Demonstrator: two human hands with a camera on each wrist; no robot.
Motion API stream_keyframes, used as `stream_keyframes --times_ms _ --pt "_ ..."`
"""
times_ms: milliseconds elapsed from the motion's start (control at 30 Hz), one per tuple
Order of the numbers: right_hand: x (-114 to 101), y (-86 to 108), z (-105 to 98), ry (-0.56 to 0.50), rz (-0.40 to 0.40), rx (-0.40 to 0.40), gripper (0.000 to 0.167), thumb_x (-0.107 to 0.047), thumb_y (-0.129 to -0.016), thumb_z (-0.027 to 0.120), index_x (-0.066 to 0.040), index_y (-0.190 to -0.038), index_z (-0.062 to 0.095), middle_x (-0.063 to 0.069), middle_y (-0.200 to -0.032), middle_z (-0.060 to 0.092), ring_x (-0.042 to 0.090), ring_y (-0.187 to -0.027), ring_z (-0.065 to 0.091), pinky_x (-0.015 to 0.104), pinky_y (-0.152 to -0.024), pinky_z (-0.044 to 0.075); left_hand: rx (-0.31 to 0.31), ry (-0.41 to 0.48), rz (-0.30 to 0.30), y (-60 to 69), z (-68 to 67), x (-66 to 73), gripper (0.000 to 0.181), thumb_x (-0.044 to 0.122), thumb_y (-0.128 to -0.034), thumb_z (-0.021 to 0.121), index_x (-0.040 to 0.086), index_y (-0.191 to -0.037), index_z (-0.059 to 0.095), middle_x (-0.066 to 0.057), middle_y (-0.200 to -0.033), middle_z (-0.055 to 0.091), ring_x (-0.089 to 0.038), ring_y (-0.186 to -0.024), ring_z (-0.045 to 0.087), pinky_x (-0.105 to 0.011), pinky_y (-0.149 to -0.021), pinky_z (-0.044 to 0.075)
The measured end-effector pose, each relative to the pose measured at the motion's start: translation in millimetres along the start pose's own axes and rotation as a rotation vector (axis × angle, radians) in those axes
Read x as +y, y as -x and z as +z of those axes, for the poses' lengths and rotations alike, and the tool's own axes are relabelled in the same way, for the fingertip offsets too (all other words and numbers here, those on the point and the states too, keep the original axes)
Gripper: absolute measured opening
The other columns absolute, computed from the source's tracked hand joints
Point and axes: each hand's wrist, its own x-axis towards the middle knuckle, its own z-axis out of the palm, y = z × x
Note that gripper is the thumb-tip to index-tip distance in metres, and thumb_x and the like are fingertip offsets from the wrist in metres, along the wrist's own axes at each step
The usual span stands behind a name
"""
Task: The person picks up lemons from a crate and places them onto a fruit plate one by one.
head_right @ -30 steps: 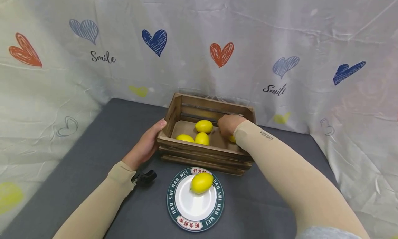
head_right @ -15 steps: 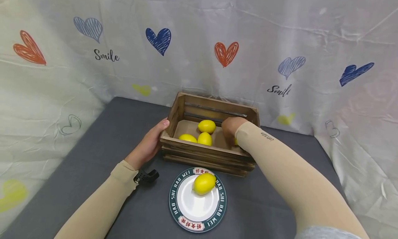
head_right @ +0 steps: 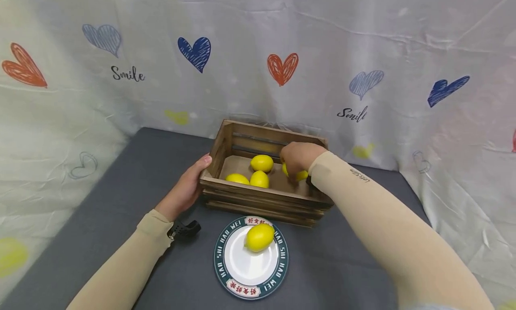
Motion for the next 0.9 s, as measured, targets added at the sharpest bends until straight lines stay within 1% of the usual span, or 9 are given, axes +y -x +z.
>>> stream_keyframes --times_ms 200,300,400,600,733,900 --pt "-7.2 25.7 -10.4 0.007 -0.032 0.086 0.056 -0.013 -0.091 0.079 -0.017 -0.146 0.067 0.008 -0.124 0.072 0.026 -0.096 0.062 0.039 -0.081 0.054 0.002 0.011 0.001 1.1 -0.5 0.0 0.083 0.057 -0.1080 0.047 0.021 -0.176 0.015 -0.001 -0.184 0.010 -0.027 -0.170 0.011 -0.057 -0.138 0.013" --pt "-11.9 41.3 -12.7 0.005 -0.067 0.133 0.053 -0.012 -0.090 0.081 -0.016 -0.141 0.068 0.008 -0.120 0.072 0.027 -0.095 0.062 0.040 -0.080 0.055 0.004 0.013 0.002 0.4 -0.4 -0.3 0.084 0.057 -0.1078 0.047 0.020 -0.176 0.015 -0.001 -0.184 0.010 -0.026 -0.170 0.010 -0.057 -0.138 0.012" --pt "-16.5 58.3 -13.6 0.028 -0.102 0.186 0.054 -0.011 -0.089 0.082 -0.015 -0.141 0.069 0.010 -0.121 0.072 0.026 -0.095 0.063 0.042 -0.081 0.056 0.004 0.015 0.004 -0.2 -0.7 0.3 0.084 0.057 -0.1078 0.047 0.021 -0.176 0.014 -0.001 -0.184 0.010 -0.026 -0.169 0.011 -0.057 -0.138 0.013" --pt "-27.0 89.9 -10.8 0.061 -0.110 0.255 0.058 -0.013 -0.088 0.083 -0.018 -0.144 0.067 0.011 -0.128 0.070 0.027 -0.097 0.064 0.045 -0.084 0.059 0.006 0.037 0.016 0.2 -3.5 0.3 0.081 0.054 -0.1093 0.045 0.019 -0.176 0.014 -0.002 -0.184 0.011 -0.026 -0.169 0.013 -0.056 -0.138 0.014" --pt "-33.3 112.1 -6.1 0.079 -0.113 0.290 0.058 -0.015 -0.088 0.085 -0.020 -0.144 0.068 0.009 -0.124 0.069 0.025 -0.092 0.063 0.044 -0.083 0.059 -0.006 0.027 0.013 -0.5 -3.8 -0.6 0.081 0.055 -0.1094 0.045 0.020 -0.176 0.014 -0.001 -0.184 0.010 -0.026 -0.169 0.011 -0.055 -0.138 0.014" --pt "-40.7 137.2 2.8 0.113 -0.131 0.340 0.056 -0.018 -0.088 0.089 -0.020 -0.141 0.070 0.007 -0.121 0.069 0.023 -0.088 0.063 0.044 -0.080 0.062 -0.018 0.020 0.017 -1.1 -2.9 -2.6 0.082 0.055 -0.1098 0.044 0.019 -0.176 0.013 -0.002 -0.184 0.007 -0.028 -0.170 0.009 -0.056 -0.138 0.013"
